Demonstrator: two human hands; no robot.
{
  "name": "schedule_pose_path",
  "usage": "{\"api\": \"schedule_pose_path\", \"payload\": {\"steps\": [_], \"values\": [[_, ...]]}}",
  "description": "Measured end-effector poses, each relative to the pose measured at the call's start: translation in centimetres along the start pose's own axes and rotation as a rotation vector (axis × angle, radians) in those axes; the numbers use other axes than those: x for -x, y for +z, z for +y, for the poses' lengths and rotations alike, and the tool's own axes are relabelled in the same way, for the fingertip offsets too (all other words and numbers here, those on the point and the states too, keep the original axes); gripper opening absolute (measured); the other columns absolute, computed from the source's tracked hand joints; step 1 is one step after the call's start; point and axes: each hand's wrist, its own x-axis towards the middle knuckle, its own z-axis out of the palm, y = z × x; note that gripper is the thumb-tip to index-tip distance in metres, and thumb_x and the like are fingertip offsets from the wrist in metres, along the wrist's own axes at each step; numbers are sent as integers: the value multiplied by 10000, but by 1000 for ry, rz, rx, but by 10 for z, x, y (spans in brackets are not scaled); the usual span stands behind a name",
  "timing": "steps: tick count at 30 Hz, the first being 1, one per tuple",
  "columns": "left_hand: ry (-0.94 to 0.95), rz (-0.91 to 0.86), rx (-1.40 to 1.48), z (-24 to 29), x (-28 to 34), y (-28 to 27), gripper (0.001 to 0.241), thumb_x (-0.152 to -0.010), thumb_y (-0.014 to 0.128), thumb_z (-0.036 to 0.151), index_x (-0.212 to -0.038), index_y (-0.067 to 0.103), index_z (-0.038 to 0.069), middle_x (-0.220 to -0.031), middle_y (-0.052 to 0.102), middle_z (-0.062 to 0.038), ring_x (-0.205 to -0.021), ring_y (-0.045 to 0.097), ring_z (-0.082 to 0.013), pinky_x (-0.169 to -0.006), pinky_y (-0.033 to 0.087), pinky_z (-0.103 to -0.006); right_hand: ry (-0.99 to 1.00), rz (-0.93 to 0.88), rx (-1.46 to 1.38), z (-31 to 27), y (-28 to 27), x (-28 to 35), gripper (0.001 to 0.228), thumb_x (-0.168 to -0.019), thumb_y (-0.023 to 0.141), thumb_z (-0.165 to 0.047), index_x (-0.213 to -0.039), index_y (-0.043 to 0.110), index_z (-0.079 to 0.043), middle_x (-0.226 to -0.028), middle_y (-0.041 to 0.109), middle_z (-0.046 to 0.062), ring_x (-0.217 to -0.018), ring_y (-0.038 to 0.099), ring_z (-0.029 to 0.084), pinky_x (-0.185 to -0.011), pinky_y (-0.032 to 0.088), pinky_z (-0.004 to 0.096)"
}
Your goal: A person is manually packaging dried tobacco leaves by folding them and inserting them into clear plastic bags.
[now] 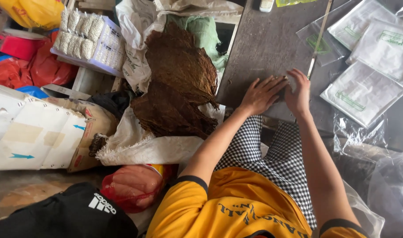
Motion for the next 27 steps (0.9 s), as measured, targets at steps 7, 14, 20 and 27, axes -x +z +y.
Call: {"api": "schedule_pose_path", "payload": {"steps": [7,14,20,27], "values": [[-84,-27,18,-8,-8,34,466,-1055,290,466,-1511,284,367,-1603,329,103,-1462,435,-234,-1214,326,-584,291,227,96,-3,-130,41,372,-879,660,215,-1197,597,33,-1339,500,222,-1210,505,390,-870,541,547],[105,-211,-186,17,-25,-9,563,-987,398,576,-1508,372,365,-1590,239,121,-1491,253,-180,-1198,198,-603,334,427,132,-1,-227,128,319,-967,467,260,-1258,557,165,-1278,534,250,-1044,536,300,-796,456,344],[-172,-140,-207,10,-46,30,521,-1025,416,547,-1512,346,377,-1604,240,109,-1498,266,-239,-1165,269,-644,386,349,327,-19,-218,145,292,-916,666,256,-1171,626,119,-1196,552,249,-965,633,347,-757,574,432],[-156,202,-39,22,-48,25,595,-1017,547,424,-1531,341,210,-1649,147,-58,-1537,216,-384,-1185,265,-751,324,-74,557,-40,-162,145,1001,-507,929,-176,-1316,361,-19,-1384,290,274,-1253,296,474,-1072,147,640]]}}
